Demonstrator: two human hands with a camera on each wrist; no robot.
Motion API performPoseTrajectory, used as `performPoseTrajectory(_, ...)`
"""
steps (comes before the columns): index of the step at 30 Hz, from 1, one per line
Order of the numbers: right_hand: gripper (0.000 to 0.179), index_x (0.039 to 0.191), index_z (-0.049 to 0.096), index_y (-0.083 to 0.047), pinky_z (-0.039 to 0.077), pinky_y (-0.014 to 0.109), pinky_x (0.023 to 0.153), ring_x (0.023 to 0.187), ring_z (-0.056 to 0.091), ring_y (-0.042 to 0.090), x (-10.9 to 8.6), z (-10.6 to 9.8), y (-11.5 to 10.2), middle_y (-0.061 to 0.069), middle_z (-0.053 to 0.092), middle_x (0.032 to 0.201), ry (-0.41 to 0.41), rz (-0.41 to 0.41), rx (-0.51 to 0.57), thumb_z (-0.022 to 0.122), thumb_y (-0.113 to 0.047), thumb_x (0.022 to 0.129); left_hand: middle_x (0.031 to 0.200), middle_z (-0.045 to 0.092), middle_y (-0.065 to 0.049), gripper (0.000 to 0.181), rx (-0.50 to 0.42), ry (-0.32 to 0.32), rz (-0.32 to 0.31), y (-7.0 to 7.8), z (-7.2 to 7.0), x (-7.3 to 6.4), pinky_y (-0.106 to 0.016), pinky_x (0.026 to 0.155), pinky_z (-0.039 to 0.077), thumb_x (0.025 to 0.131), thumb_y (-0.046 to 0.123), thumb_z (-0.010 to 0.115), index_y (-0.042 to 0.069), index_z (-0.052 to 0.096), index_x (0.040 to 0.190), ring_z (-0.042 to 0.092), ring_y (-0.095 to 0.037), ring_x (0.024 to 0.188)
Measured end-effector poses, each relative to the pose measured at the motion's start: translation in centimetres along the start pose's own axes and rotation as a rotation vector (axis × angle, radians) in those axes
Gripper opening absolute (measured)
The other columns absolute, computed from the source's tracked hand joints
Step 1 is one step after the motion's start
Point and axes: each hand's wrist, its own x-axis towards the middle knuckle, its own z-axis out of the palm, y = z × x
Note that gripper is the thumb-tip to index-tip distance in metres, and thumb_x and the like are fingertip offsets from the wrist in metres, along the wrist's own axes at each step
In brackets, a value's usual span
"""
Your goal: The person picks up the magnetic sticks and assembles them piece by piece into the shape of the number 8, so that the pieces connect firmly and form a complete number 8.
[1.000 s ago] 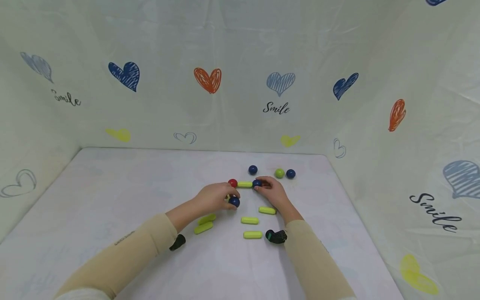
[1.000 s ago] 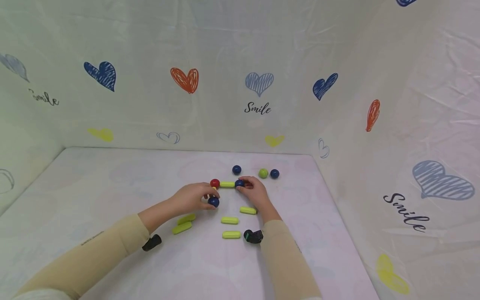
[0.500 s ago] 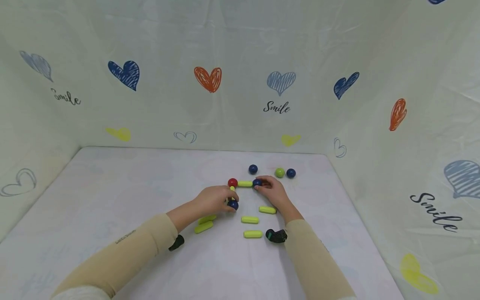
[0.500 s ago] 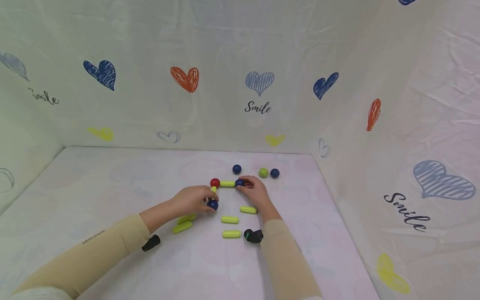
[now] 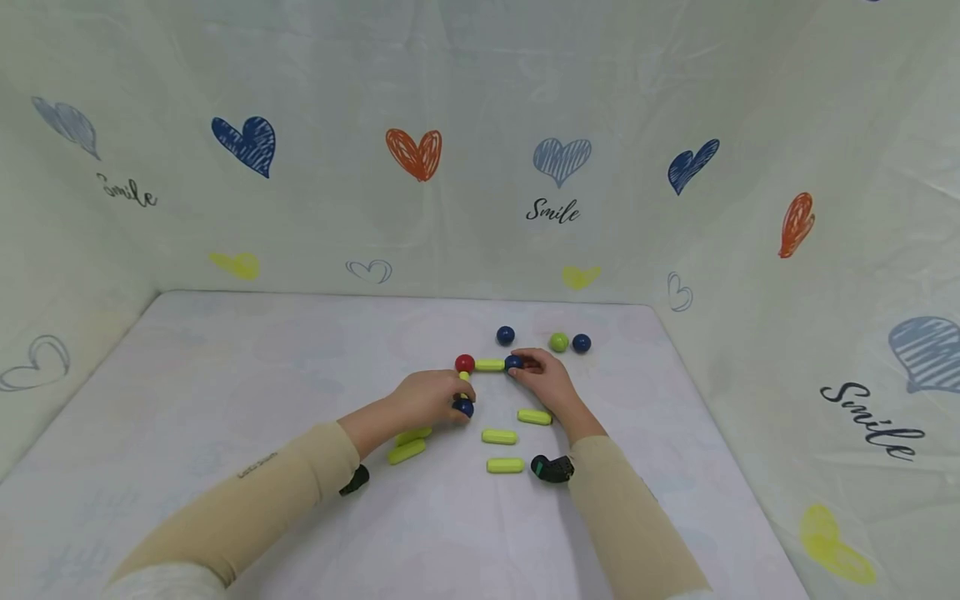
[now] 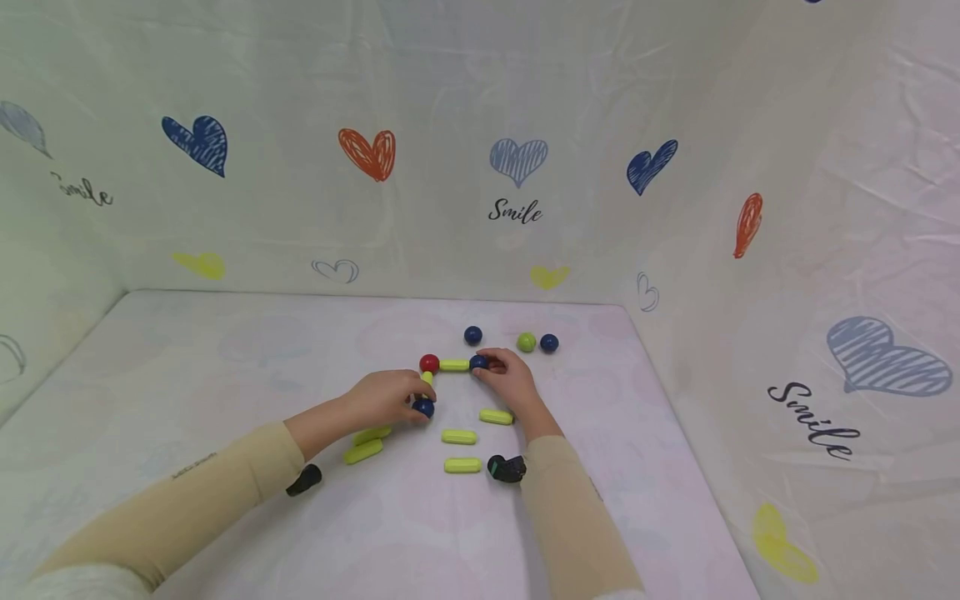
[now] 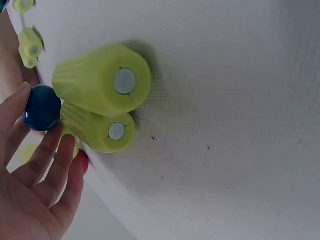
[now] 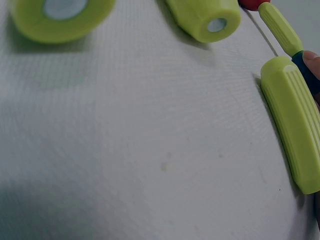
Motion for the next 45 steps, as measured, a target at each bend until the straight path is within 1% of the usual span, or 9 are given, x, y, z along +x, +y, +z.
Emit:
performPoseTrajectory(4,0.036,0.125,0.065,-0.018,0.048,0.038,0.093,0.104,0.058,0.021,0.0,0.0,0.1,0.004,0.062,0.118,-0.001,0.007,0.001,0.072,-0.021,0.09,0.101,0.064,0.003,0.037,0.008,-0.012,-0.007,0.0,0.1,0.1,-0.032,0.082,0.052,0.08,0.037,0.081,0.023,0.072,0.112,0.058,-0.013,0.089)
performPoseTrajectory(11,0.035,0.124,0.066,-0.017,0.048,0.038,0.092,0.102,0.058,0.021,0.1,-0.1,0.2,0.005,0.063,0.116,0.007,-0.009,-0.004,0.072,-0.02,0.09,0.101,0.064,0.004,0.034,0.002,-0.03,0.0,0.1,0.6,0.3,-0.033,0.084,0.052,0.081,0.038,0.08,0.025,0.072,0.111,0.058,-0.013,0.089)
performPoseTrajectory(16,0.035,0.124,0.066,-0.016,0.048,0.038,0.092,0.102,0.058,0.021,0.1,-0.1,0.3,0.005,0.062,0.116,0.005,-0.008,0.001,0.072,-0.02,0.09,0.1,0.065,0.005,0.035,-0.007,-0.041,-0.007,0.1,0.8,0.4,-0.033,0.084,0.052,0.081,0.04,0.079,0.025,0.072,0.112,0.058,-0.013,0.089)
performPoseTrajectory(20,0.035,0.125,0.066,-0.016,0.048,0.038,0.092,0.103,0.058,0.021,0.1,-0.1,0.4,0.005,0.062,0.116,0.003,-0.013,0.003,0.072,-0.019,0.09,0.102,0.066,0.005,0.038,-0.004,-0.054,-0.021,-0.1,0.9,0.6,-0.034,0.085,0.052,0.082,0.042,0.077,0.025,0.07,0.115,0.058,-0.013,0.091)
performPoseTrajectory(25,0.037,0.125,0.065,-0.016,0.048,0.038,0.092,0.103,0.058,0.021,0.1,-0.2,0.2,0.006,0.062,0.116,0.004,-0.012,0.013,0.072,-0.019,0.089,0.105,0.066,0.003,0.041,-0.006,-0.076,-0.046,-0.2,0.7,0.8,-0.036,0.087,0.052,0.083,0.044,0.076,0.024,0.069,0.119,0.059,-0.014,0.093)
performPoseTrajectory(30,0.037,0.126,0.065,-0.016,0.048,0.039,0.092,0.104,0.058,0.021,-0.1,-0.2,-0.1,0.005,0.062,0.117,-0.001,0.0,0.023,0.072,-0.02,0.089,0.105,0.066,0.003,0.042,-0.007,-0.091,-0.066,-0.4,0.7,1.2,-0.036,0.087,0.052,0.083,0.045,0.076,0.025,0.069,0.119,0.058,-0.015,0.091)
performPoseTrajectory(38,0.037,0.126,0.065,-0.016,0.048,0.038,0.092,0.104,0.057,0.021,-0.1,-0.1,-0.4,0.006,0.062,0.116,-0.007,-0.01,0.021,0.072,-0.02,0.09,0.105,0.065,0.003,0.047,-0.023,-0.119,-0.089,-0.6,0.6,1.9,-0.033,0.085,0.051,0.082,0.05,0.075,0.024,0.068,0.12,0.055,-0.015,0.088)
performPoseTrajectory(42,0.036,0.126,0.065,-0.016,0.047,0.038,0.093,0.104,0.057,0.022,-0.1,-0.1,-0.5,0.006,0.061,0.117,-0.006,0.0,0.023,0.071,-0.02,0.09,0.103,0.064,0.003,0.048,-0.05,-0.139,-0.093,-0.6,0.4,2.0,-0.033,0.083,0.05,0.081,0.05,0.075,0.023,0.068,0.119,0.055,-0.016,0.088)
performPoseTrajectory(45,0.036,0.126,0.065,-0.016,0.047,0.038,0.093,0.104,0.057,0.022,-0.1,-0.1,-0.4,0.006,0.062,0.117,-0.003,0.001,0.019,0.071,-0.02,0.09,0.102,0.064,0.003,0.048,-0.06,-0.147,-0.082,-0.7,0.4,2.1,-0.033,0.083,0.05,0.081,0.051,0.075,0.022,0.067,0.119,0.054,-0.016,0.088)
